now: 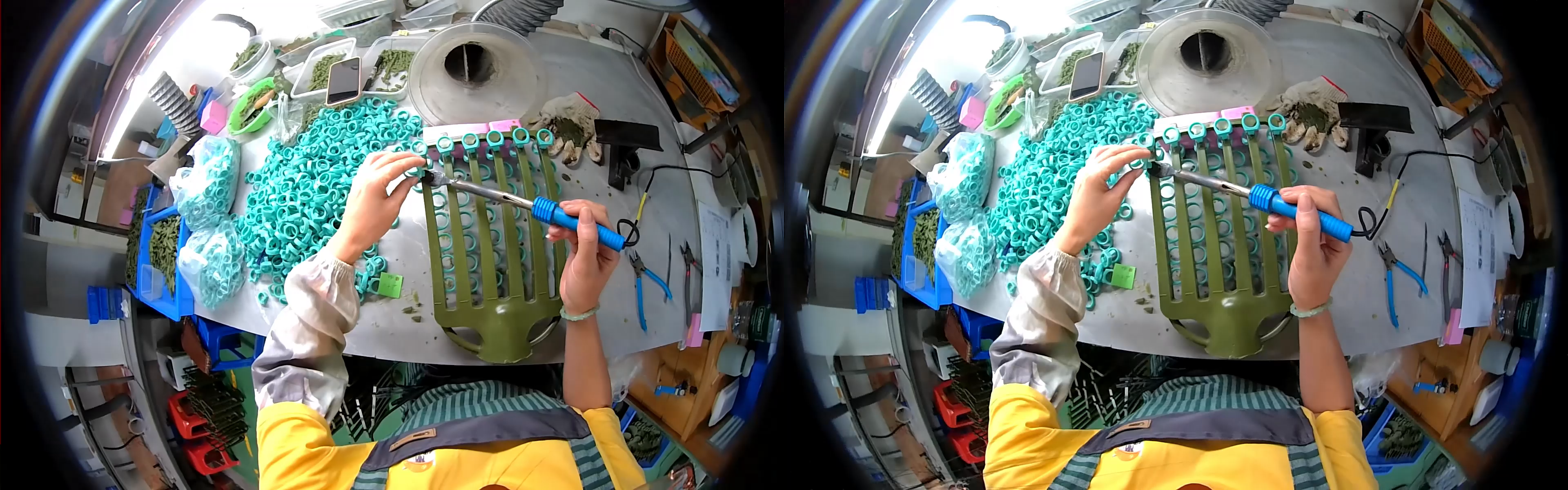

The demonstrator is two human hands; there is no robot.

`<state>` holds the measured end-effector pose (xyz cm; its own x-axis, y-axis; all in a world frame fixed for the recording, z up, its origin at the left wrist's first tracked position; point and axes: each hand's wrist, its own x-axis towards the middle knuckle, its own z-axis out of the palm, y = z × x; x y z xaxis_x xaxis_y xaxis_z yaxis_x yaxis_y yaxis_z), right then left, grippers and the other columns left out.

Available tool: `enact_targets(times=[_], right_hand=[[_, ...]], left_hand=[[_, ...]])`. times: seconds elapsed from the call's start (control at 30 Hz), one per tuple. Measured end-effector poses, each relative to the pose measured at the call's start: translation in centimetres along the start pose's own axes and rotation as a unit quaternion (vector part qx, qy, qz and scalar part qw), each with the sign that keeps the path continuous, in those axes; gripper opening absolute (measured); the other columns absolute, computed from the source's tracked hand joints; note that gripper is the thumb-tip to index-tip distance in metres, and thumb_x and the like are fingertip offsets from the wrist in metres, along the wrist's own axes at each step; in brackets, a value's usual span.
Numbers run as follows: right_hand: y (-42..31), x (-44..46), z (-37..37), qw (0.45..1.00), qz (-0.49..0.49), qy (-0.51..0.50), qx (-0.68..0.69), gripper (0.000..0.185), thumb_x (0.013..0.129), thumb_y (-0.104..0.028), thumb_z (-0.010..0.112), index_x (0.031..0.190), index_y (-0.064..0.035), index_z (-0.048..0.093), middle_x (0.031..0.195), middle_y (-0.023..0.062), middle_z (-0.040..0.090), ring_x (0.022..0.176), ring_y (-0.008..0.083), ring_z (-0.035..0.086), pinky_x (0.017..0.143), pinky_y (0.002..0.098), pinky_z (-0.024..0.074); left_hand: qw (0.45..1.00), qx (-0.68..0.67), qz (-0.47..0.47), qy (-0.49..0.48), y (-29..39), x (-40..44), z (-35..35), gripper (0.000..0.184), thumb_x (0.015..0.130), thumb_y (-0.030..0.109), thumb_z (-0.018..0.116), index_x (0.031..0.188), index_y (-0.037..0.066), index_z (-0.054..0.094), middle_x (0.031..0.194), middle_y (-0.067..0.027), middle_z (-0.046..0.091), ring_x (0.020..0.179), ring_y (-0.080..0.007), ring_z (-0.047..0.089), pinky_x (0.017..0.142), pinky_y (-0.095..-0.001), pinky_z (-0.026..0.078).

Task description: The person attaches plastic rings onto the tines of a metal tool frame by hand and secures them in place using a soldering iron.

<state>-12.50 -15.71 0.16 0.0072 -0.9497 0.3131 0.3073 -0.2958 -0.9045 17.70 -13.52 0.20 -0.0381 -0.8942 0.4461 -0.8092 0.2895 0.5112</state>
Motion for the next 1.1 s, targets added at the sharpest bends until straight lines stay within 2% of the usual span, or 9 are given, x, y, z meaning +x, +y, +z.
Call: enact_targets(times=[0.37, 0.43, 0.5, 0.6, 0.77, 0.9, 0.93, 1.07, 1.1], right_hand=[[-1.9, 0.3, -0.8, 1.0, -0.01, 0.003, -0.024, 0.023, 0.102, -0.012, 0.054, 0.094, 0.0062, 0.066, 0.101, 0.0108, 0.066, 0.068, 0.0152, 0.065, 0.059, 0.0265, 0.0552], [-2.3, 0.2, -1.0, 1.0, -0.009, 0.01, -0.001, 0.023, 0.101, -0.012, 0.055, 0.093, 0.0069, 0.066, 0.1, 0.0122, 0.066, 0.067, 0.0158, 0.065, 0.058, 0.0261, 0.0548], [-2.6, 0.0, -1.3, 1.0, -0.001, 0.012, 0.007, 0.023, 0.101, -0.011, 0.055, 0.092, 0.0066, 0.065, 0.1, 0.0131, 0.065, 0.066, 0.016, 0.063, 0.056, 0.0261, 0.0544], [-3.0, -0.2, -1.6, 1.0, 0.005, 0.018, 0.006, 0.023, 0.101, -0.012, 0.055, 0.091, 0.0055, 0.065, 0.099, 0.0132, 0.064, 0.066, 0.016, 0.062, 0.055, 0.0266, 0.0541], [-3.3, -0.7, -1.4, 1.0, 0.005, 0.007, 0.001, 0.024, 0.101, -0.014, 0.054, 0.091, 0.005, 0.065, 0.098, 0.0131, 0.064, 0.066, 0.016, 0.062, 0.054, 0.0266, 0.0539], [-3.5, -0.9, -1.3, 1.0, 0.005, 0.01, -0.009, 0.023, 0.101, -0.014, 0.055, 0.091, 0.0039, 0.065, 0.098, 0.013, 0.064, 0.066, 0.0156, 0.062, 0.054, 0.0261, 0.0537], [-3.5, -1.0, -1.3, 1.0, 0.006, 0.009, -0.009, 0.023, 0.101, -0.014, 0.055, 0.091, 0.0037, 0.066, 0.098, 0.0129, 0.064, 0.066, 0.0155, 0.062, 0.054, 0.0261, 0.0537], [-3.6, -1.1, -1.5, 1.0, 0.003, 0.008, -0.005, 0.023, 0.101, -0.014, 0.055, 0.091, 0.0034, 0.066, 0.098, 0.0126, 0.064, 0.067, 0.0152, 0.062, 0.054, 0.0258, 0.0538], [-3.7, -1.1, -1.5, 1.0, 0.002, 0.006, -0.005, 0.023, 0.101, -0.014, 0.054, 0.091, 0.0034, 0.066, 0.098, 0.0126, 0.064, 0.067, 0.0151, 0.062, 0.054, 0.0257, 0.0538]], left_hand=[[0.998, 0.026, 0.043, -0.033, -0.6, 0.4, -0.3, 0.029, 0.086, 0.003, 0.071, 0.115, 0.008, 0.071, 0.119, -0.0079, 0.069, 0.109, -0.0287, 0.061, 0.096, -0.0382, 0.048], [0.999, -0.023, 0.024, 0.008, 0.1, 0.3, -0.9, 0.03, 0.088, 0.004, 0.071, 0.117, 0.008, 0.069, 0.117, -0.01, 0.068, 0.106, -0.0266, 0.062, 0.094, -0.0358, 0.049], [0.991, -0.097, -0.088, 0.032, 0.3, -0.5, -2.7, 0.021, 0.088, 0.005, 0.071, 0.11, 0.005, 0.069, 0.098, -0.0101, 0.065, 0.095, -0.0218, 0.063, 0.084, -0.0316, 0.051], [0.987, 0.109, -0.112, -0.041, -1.5, -4.9, -4.2, 0.01, 0.086, 0.015, 0.074, 0.088, 0.006, 0.068, 0.088, -0.0096, 0.065, 0.086, -0.0284, 0.06, 0.077, -0.0375, 0.048], [0.939, 0.315, -0.122, -0.065, 0.3, -10.4, -1.9, 0.027, 0.077, 0.025, 0.081, 0.093, 0.009, 0.065, 0.087, -0.0088, 0.053, 0.084, -0.0307, 0.051, 0.073, -0.0416, 0.041], [0.983, 0.143, -0.04, -0.105, 0.0, -11.0, -2.3, 0.037, 0.08, 0.01, 0.076, 0.116, 0.009, 0.066, 0.11, -0.0099, 0.06, 0.101, -0.032, 0.058, 0.087, -0.0408, 0.045], [0.99, 0.071, -0.077, -0.097, 0.3, -10.7, -2.6, 0.047, 0.083, 0.002, 0.071, 0.128, 0.011, 0.062, 0.122, -0.0123, 0.06, 0.114, -0.0339, 0.057, 0.097, -0.0411, 0.046], [0.982, 0.127, -0.139, 0.024, -0.9, -10.5, -3.8, 0.032, 0.089, -0.001, 0.062, 0.121, 0.003, 0.061, 0.121, -0.018, 0.062, 0.115, -0.0371, 0.058, 0.096, -0.0418, 0.048], [0.978, 0.077, -0.192, 0.023, -1.2, -10.5, -4.0, 0.019, 0.09, 0.0, 0.062, 0.109, 0.002, 0.064, 0.107, -0.0157, 0.066, 0.101, -0.0337, 0.064, 0.087, -0.0399, 0.051]])
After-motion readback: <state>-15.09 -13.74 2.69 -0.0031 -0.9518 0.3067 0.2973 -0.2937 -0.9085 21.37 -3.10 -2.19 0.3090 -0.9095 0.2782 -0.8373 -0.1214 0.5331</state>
